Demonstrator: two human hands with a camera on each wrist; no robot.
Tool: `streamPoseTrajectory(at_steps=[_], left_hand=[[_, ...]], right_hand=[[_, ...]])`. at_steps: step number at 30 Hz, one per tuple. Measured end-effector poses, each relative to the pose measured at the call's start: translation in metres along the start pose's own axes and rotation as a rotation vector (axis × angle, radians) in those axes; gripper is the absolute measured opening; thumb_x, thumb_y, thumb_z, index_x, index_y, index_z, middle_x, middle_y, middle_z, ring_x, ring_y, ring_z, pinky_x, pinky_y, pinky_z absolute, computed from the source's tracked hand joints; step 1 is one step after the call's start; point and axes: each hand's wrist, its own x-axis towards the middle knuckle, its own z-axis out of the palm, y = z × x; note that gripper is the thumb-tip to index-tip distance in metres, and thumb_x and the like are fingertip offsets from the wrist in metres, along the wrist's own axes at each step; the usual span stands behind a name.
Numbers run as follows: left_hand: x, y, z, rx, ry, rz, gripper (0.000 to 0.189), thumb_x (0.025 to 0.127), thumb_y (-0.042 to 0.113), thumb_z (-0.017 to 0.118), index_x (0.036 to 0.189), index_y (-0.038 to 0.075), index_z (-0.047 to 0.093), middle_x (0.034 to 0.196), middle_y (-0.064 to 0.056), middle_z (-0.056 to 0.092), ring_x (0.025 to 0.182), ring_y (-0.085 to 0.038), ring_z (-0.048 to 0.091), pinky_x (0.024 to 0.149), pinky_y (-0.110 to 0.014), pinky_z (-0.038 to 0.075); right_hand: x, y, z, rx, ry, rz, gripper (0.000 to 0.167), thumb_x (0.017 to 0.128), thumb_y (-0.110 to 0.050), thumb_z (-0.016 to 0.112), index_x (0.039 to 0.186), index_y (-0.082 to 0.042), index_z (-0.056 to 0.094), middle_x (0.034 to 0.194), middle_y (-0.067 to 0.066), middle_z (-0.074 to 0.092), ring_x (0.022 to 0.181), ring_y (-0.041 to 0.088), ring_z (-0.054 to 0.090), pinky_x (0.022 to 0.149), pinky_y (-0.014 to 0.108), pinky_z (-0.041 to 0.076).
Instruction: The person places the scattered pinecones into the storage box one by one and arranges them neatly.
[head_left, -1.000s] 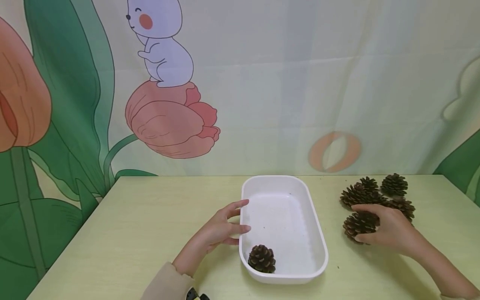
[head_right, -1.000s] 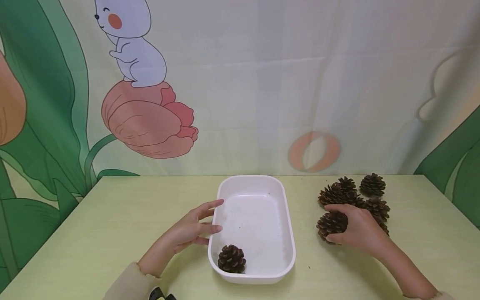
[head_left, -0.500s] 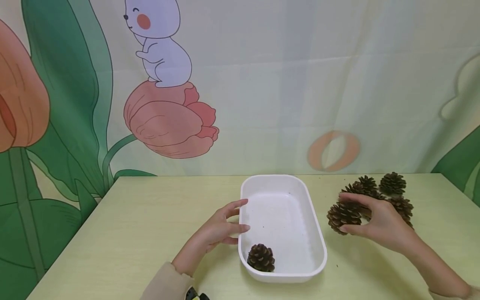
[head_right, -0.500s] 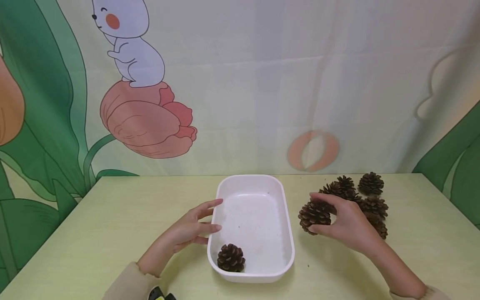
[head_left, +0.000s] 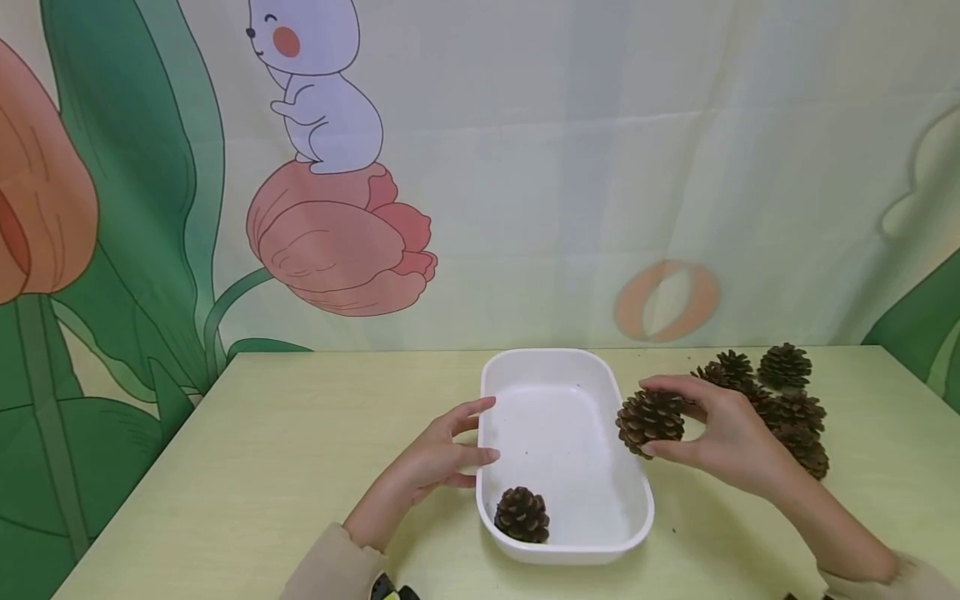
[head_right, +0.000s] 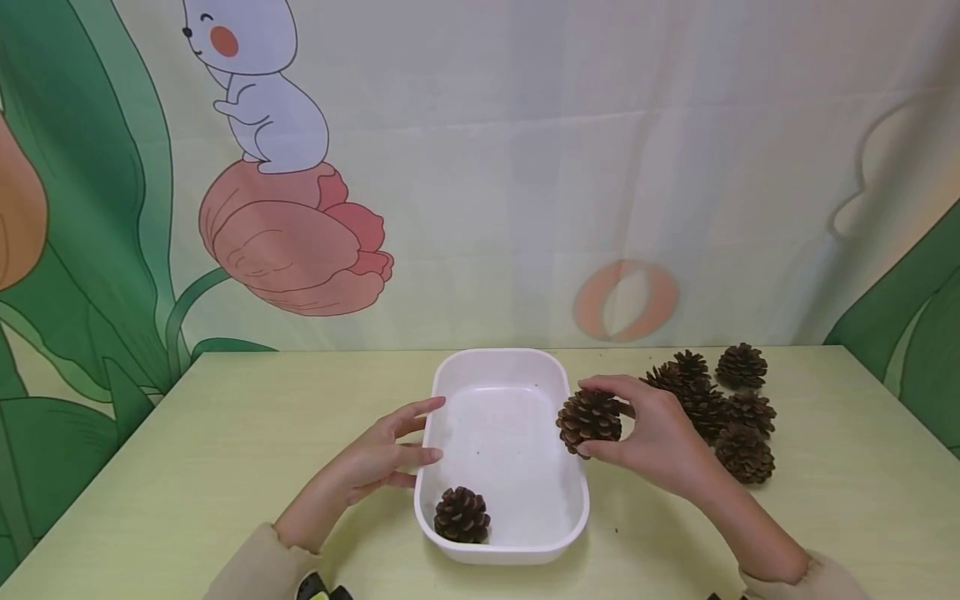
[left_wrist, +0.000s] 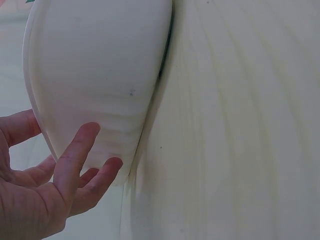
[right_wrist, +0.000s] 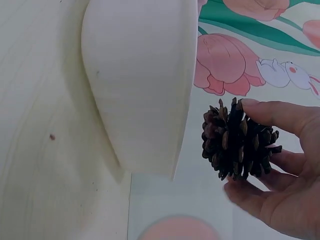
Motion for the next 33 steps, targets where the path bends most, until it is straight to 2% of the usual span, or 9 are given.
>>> streamPoseTrajectory(at_steps=[2,5,10,17,21,26,29,33], left_hand=[[0.000,0.000,0.000,0.003,0.000,0.002,0.067,0.082,-0.001,0.063,0.140,0.013,0.034,0.140,-0.025,0.027,0.107,-0.035,0.053,0.075,-0.047,0.054],[0.000,0.000,0.000,0.007,-0.001,0.004,0.067,0.082,-0.001,0.063,0.140,0.013,0.034,0.140,-0.025,0.028,0.106,-0.034,0.054,0.075,-0.047,0.054],[-0.001,0.001,0.001,0.005,-0.002,0.004,0.067,0.082,-0.002,0.063,0.141,0.013,0.034,0.140,-0.025,0.028,0.106,-0.034,0.054,0.075,-0.047,0.054],[-0.002,0.002,0.000,0.004,0.002,0.004,0.067,0.081,-0.002,0.063,0.140,0.014,0.035,0.140,-0.025,0.028,0.104,-0.033,0.055,0.075,-0.046,0.054],[-0.002,0.002,0.000,0.008,0.003,0.002,0.067,0.081,-0.002,0.063,0.140,0.013,0.035,0.140,-0.025,0.028,0.105,-0.033,0.055,0.075,-0.047,0.054],[-0.001,0.002,0.001,0.001,0.002,0.000,0.067,0.081,-0.002,0.063,0.140,0.013,0.034,0.140,-0.025,0.028,0.106,-0.034,0.054,0.075,-0.046,0.054],[-0.001,0.002,0.001,-0.004,0.001,-0.002,0.067,0.081,-0.002,0.063,0.140,0.013,0.035,0.139,-0.025,0.029,0.103,-0.033,0.056,0.075,-0.046,0.054],[0.000,0.001,0.000,-0.004,-0.003,0.000,0.067,0.081,-0.002,0.063,0.140,0.013,0.034,0.139,-0.025,0.029,0.097,-0.031,0.059,0.074,-0.046,0.054]], right_hand=[[0.002,-0.004,0.003,0.030,-0.026,-0.005,0.060,0.062,-0.011,0.083,0.117,-0.004,0.058,0.116,0.014,0.059,0.105,0.033,0.055,0.086,0.036,0.050],[0.005,-0.007,0.008,0.071,-0.066,-0.005,0.060,0.064,-0.011,0.082,0.118,-0.004,0.057,0.118,0.015,0.057,0.107,0.035,0.054,0.084,0.039,0.051],[0.012,-0.011,0.019,0.119,-0.116,0.002,0.062,0.065,-0.014,0.082,0.120,-0.003,0.055,0.121,0.016,0.055,0.109,0.036,0.053,0.084,0.038,0.051],[0.021,-0.017,0.034,0.180,-0.142,-0.009,0.062,0.064,-0.013,0.082,0.119,0.003,0.056,0.118,0.018,0.058,0.107,0.035,0.055,0.087,0.034,0.050],[0.025,-0.018,0.044,0.205,-0.168,0.016,0.061,0.065,-0.012,0.081,0.117,0.004,0.055,0.117,0.020,0.057,0.105,0.035,0.056,0.087,0.032,0.050],[0.029,-0.019,0.053,0.213,-0.172,0.018,0.058,0.064,-0.011,0.082,0.114,0.004,0.057,0.115,0.020,0.057,0.104,0.034,0.056,0.087,0.034,0.050],[0.032,-0.019,0.058,0.213,-0.178,-0.001,0.060,0.064,-0.012,0.082,0.115,0.005,0.056,0.114,0.019,0.057,0.104,0.035,0.056,0.087,0.037,0.050],[0.036,-0.019,0.064,0.176,-0.201,-0.001,0.062,0.064,-0.017,0.083,0.117,0.003,0.057,0.113,0.016,0.060,0.101,0.031,0.056,0.083,0.034,0.053]])
